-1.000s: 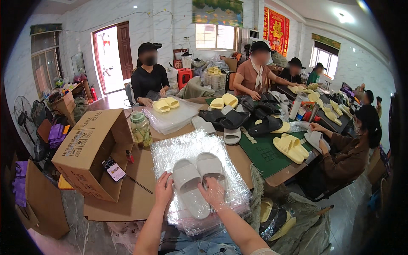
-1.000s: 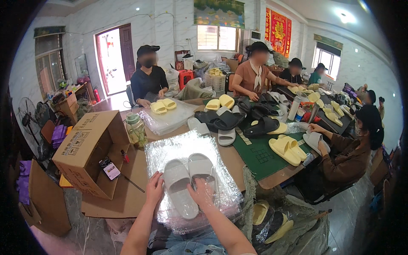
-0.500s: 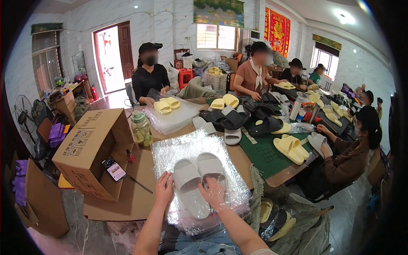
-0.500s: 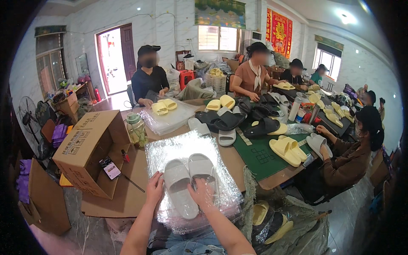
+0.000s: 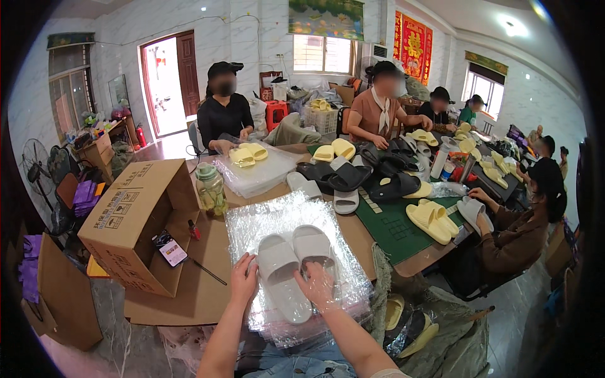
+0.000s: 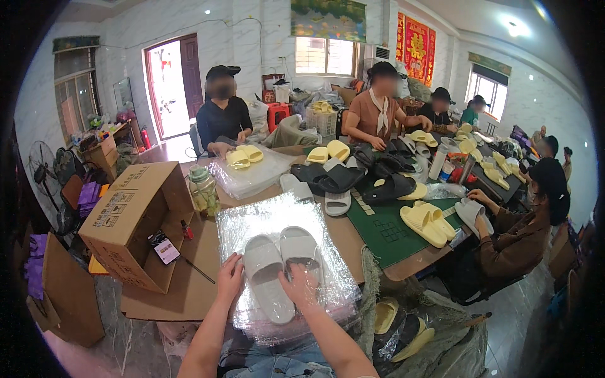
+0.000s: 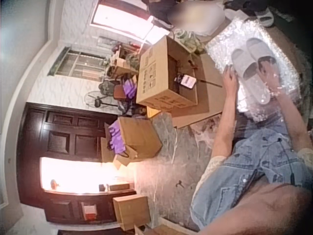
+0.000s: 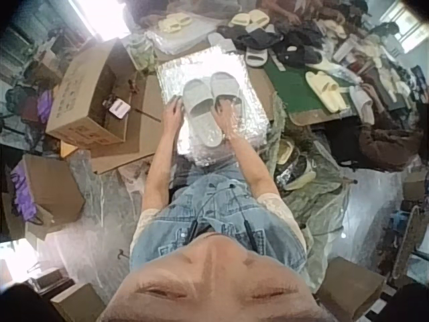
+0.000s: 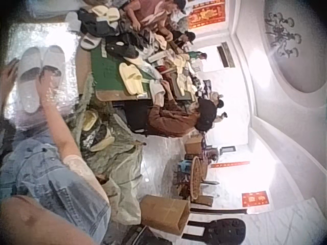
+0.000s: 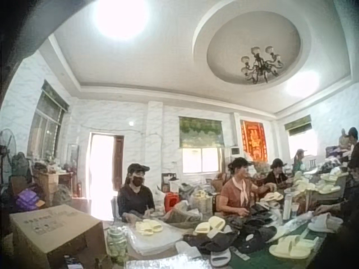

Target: The person sits at a table in a workshop and repeatedly picks up pairs of slippers in various colors. They place each pair into a clear plastic bag and then set the packaged slippers aside. The process is repetitive, involving handling the slippers and the packaging material by hand.

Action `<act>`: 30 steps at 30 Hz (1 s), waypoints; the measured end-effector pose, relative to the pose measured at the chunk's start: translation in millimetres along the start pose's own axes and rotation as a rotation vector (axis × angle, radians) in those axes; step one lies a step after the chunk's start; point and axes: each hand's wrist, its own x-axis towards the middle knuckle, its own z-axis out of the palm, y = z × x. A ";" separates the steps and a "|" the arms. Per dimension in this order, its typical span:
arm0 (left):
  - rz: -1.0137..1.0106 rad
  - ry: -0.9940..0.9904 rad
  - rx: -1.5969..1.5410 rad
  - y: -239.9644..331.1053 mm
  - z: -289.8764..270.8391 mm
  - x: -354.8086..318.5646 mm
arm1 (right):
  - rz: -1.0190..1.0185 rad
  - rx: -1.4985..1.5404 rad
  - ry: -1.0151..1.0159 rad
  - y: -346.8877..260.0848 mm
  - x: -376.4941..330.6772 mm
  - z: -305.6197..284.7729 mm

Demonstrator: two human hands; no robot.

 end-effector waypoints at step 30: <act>0.028 0.020 0.000 -2.7 1.3 -0.5 | 0.033 0.031 -0.027 1.4 -0.8 2.5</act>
